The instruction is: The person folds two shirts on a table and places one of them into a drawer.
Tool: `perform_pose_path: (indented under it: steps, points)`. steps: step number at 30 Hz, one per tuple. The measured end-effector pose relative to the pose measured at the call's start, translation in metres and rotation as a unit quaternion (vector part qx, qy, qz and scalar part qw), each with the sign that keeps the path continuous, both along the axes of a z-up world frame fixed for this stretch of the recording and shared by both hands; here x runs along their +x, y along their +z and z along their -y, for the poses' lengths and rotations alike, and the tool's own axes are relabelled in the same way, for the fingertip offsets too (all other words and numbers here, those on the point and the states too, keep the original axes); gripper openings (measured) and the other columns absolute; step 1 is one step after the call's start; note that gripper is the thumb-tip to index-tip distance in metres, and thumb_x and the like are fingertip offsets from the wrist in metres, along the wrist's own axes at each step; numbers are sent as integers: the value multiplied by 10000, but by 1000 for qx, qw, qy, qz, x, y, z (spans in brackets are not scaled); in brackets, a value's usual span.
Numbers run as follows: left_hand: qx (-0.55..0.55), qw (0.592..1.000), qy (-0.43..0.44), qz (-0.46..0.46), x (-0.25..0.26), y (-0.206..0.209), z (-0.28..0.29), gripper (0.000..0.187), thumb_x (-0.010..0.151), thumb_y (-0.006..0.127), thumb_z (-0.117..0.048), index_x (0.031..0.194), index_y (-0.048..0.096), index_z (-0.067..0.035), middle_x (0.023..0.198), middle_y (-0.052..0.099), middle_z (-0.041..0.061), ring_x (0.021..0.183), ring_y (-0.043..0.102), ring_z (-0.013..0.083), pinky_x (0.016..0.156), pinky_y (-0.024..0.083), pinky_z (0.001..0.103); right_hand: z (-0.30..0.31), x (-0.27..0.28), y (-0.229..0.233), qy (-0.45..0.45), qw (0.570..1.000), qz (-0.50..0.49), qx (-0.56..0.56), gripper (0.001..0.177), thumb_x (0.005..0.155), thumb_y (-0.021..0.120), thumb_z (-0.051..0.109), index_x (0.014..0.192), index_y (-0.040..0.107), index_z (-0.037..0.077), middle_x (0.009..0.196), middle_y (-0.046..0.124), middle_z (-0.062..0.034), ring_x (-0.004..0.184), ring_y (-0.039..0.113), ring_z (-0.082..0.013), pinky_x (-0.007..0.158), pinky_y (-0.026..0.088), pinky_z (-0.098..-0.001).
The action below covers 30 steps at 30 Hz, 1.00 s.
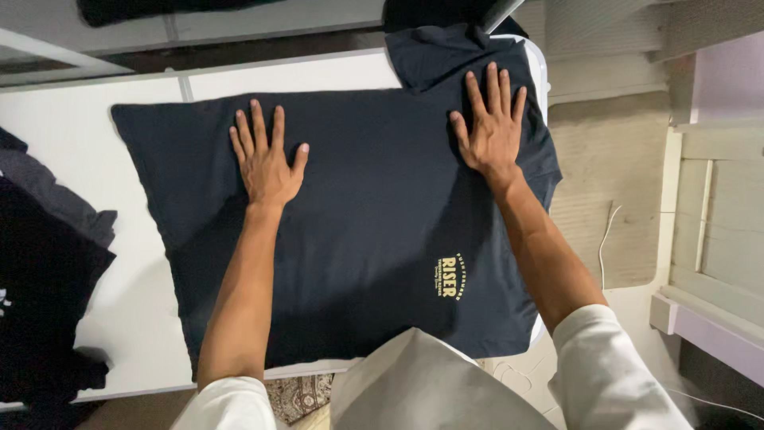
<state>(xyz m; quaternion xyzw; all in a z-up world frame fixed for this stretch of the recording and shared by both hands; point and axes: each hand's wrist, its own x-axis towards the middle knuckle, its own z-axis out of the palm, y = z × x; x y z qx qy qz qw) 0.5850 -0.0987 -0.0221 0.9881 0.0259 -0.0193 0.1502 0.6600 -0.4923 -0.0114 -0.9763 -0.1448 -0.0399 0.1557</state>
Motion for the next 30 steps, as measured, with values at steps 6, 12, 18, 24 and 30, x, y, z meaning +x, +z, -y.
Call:
perform_pose_path:
  steps: [6,12,18,24,30]
  points:
    - [-29,998,17,56,-58,7,27,741,1056,578,-426,1616,338,-4,1698,152,298,1581,123,478,1288,89,602,-39,-61,14,-9,1000,3,13,625,1096,552,346,1625,404,48,1698,267,-252,1579,222,-450,1256,107,-661]
    - [-100,993,-39,52,-181,5,64,722,994,560,-411,1576,405,-14,1644,284,306,1526,279,458,1248,182,601,-116,-191,24,123,989,-76,39,624,996,604,358,1528,481,56,1630,361,-235,1524,307,-439,1225,178,-649]
    - [41,996,45,-64,-280,-7,-40,712,1020,449,-491,1592,356,-79,1681,207,243,1563,183,417,1243,113,610,-63,-236,27,36,999,-9,9,552,1012,616,282,1508,539,54,1598,427,-264,1492,381,-451,1226,217,-639]
    - [63,973,222,-30,-342,-8,-110,757,1060,444,-472,1633,239,-23,1683,115,342,1560,77,497,1228,32,657,-83,-280,42,-63,998,30,0,550,1021,628,244,1510,531,11,1593,434,-286,1481,382,-482,1214,211,-648]
    - [-84,996,-16,7,-345,2,-6,656,1034,515,-382,1592,383,-63,1686,241,252,1567,220,432,1266,146,584,-226,-351,42,56,992,-92,71,544,950,629,286,1444,544,77,1557,446,-179,1469,396,-404,1213,254,-605]
